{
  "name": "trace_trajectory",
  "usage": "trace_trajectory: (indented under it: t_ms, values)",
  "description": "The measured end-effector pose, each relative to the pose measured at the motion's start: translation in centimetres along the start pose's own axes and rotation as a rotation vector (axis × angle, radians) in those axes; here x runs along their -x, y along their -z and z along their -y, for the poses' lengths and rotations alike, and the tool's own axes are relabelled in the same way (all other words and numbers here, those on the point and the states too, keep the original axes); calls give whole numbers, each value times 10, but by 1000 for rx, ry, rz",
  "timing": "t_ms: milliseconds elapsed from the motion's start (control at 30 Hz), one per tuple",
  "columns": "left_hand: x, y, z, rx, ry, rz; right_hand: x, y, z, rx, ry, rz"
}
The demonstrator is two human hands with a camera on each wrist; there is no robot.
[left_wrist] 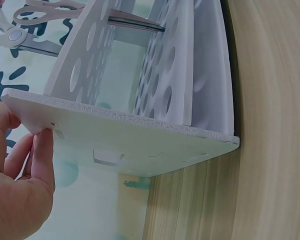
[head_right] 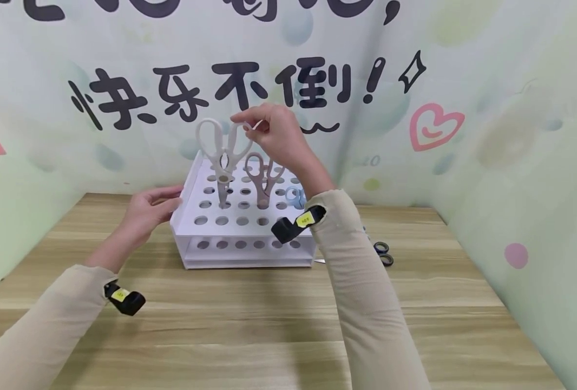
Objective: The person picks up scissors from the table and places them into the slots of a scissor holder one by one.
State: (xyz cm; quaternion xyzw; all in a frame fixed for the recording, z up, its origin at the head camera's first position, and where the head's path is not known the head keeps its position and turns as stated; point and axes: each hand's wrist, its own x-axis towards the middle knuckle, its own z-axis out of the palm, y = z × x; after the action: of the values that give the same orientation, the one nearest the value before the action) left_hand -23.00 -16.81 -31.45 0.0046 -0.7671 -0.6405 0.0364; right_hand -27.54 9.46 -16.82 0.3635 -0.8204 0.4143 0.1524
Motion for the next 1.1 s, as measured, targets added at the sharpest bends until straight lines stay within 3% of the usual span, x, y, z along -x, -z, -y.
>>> trace_trajectory:
  t_ms: [300,833,1100]
  values:
    - [1,-2,-1,16,-10,-2,-4,0,1,22,-26,-13]
    - [-1,-4,2,35,-8,-14,12,-26,-13,54,-106,163]
    - [-1,-2,3,20,-13,-19,14,-35,-14,152,-137,84]
